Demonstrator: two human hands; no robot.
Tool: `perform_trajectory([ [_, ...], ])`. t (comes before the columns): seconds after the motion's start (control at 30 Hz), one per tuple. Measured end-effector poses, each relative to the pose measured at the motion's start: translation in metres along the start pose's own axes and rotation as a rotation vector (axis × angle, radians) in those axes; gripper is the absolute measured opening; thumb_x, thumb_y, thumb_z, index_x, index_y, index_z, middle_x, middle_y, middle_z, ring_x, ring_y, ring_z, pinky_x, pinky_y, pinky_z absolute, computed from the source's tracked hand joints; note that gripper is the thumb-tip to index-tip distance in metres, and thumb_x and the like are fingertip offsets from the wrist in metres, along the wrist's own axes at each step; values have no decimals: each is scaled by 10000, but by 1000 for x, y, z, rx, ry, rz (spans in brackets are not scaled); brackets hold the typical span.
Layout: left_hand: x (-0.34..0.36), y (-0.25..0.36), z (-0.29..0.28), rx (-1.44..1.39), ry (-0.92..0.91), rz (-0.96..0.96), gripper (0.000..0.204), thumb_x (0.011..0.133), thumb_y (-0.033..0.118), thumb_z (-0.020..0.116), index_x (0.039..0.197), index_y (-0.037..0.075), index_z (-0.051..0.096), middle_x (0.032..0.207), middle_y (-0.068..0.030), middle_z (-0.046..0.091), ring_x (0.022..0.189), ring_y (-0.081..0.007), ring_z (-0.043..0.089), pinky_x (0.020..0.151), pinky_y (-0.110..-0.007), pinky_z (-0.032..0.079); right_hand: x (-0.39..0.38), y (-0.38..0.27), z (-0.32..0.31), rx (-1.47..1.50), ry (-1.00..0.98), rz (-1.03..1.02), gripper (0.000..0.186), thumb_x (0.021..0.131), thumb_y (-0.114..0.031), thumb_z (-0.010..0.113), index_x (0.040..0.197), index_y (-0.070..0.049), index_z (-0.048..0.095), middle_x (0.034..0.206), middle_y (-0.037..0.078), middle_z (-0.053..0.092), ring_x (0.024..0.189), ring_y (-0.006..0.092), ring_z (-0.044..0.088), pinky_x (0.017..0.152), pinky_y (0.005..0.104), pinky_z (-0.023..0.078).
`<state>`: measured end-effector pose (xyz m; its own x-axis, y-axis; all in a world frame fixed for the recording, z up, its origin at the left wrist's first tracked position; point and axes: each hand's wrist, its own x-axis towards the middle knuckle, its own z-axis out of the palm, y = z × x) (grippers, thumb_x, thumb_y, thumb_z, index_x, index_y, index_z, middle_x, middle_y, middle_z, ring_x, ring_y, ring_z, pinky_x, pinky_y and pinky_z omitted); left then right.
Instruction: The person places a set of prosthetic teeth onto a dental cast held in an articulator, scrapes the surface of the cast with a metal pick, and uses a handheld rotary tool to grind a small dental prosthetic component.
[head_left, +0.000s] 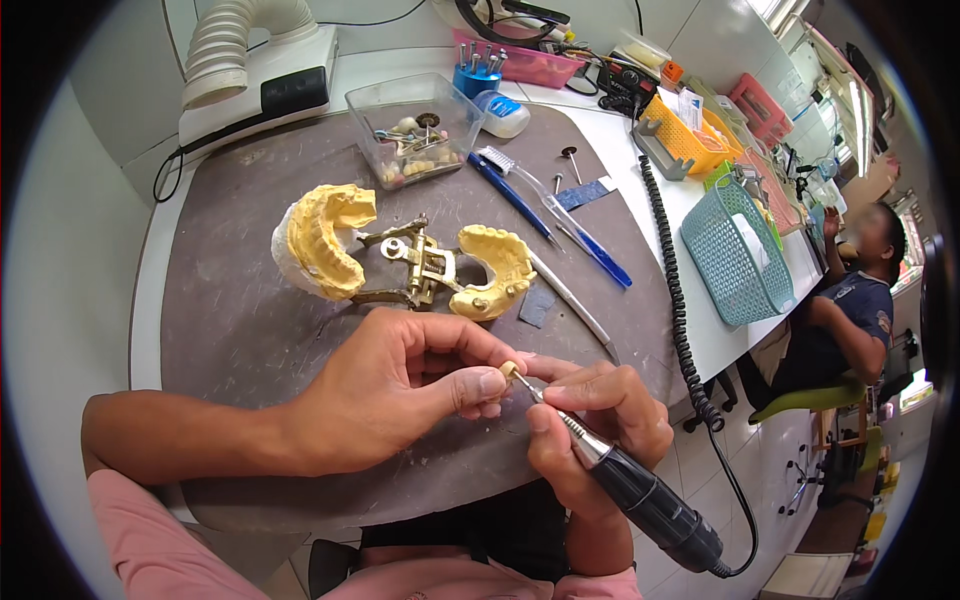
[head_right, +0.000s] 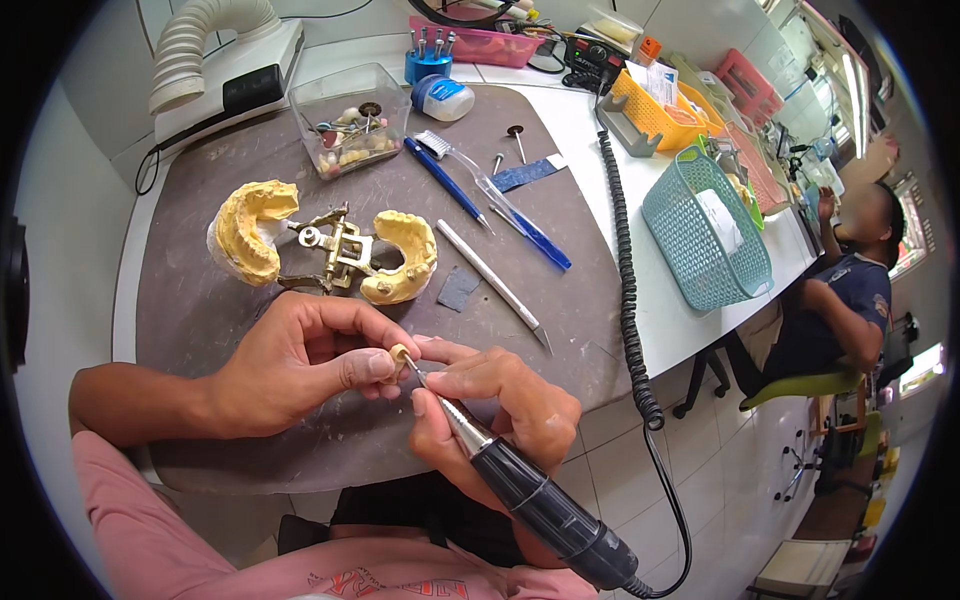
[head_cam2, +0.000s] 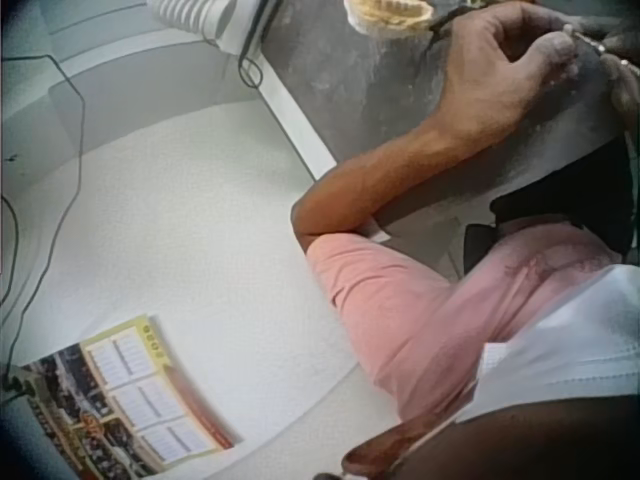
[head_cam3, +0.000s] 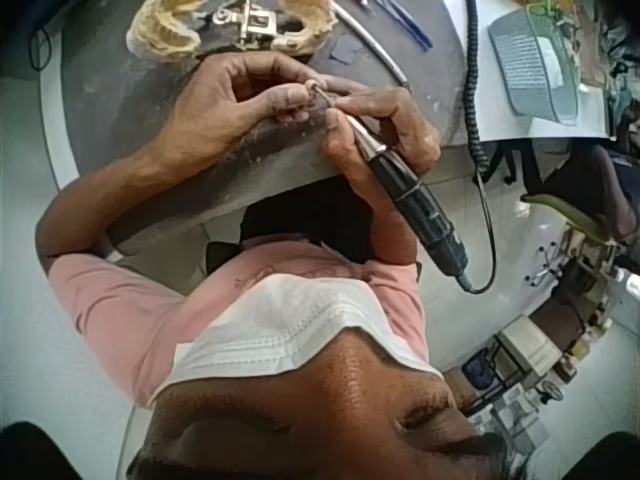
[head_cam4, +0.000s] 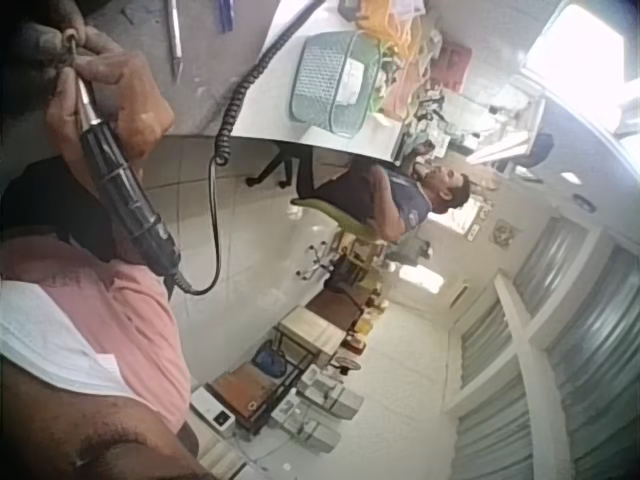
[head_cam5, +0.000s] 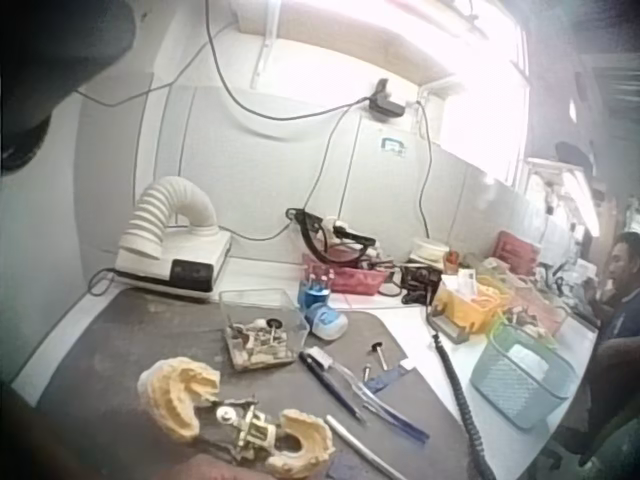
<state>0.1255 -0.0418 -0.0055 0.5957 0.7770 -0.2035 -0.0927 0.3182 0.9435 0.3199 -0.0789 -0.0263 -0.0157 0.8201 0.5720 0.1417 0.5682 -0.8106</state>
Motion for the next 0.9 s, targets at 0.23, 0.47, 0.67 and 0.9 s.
perform_trajectory([
  [0.23, 0, 0, 0, 9, 8, -5, 211, 972, 96, 633, 1143, -29, 639, 1015, -76, 682, 922, -106, 647, 867, -259, 541, 0, 0, -1, -13, -11, 17, 126, 741, 65, 714, 841, 53, 638, 745, 140, 683, 763, 250, 729, 841, 461, 607],
  [0.47, 4, 6, -6, 10, -57, -58, 266, 976, 163, 644, 1158, -30, 637, 969, -54, 681, 829, -90, 643, 747, -220, 525, -3, 7, -5, 112, 42, -2, 106, 757, 72, 646, 815, 38, 563, 676, 90, 614, 689, 196, 693, 857, 492, 600],
  [0.67, 4, 10, -16, 49, -121, -149, 290, 967, 172, 656, 1164, -40, 635, 976, -59, 689, 830, -91, 650, 731, -217, 523, -1, 4, -5, 116, -1, 139, 99, 773, 42, 655, 786, 39, 557, 681, 85, 610, 717, 213, 706, 830, 463, 610],
  [0.9, 6, 10, -18, 63, -147, -147, 302, 963, 174, 662, 1162, -52, 634, 989, -66, 693, 838, -94, 653, 744, -217, 530, -1, 3, -5, 125, -32, 163, 121, 760, 41, 677, 772, 41, 557, 683, 86, 615, 767, 261, 727, 824, 443, 609],
])
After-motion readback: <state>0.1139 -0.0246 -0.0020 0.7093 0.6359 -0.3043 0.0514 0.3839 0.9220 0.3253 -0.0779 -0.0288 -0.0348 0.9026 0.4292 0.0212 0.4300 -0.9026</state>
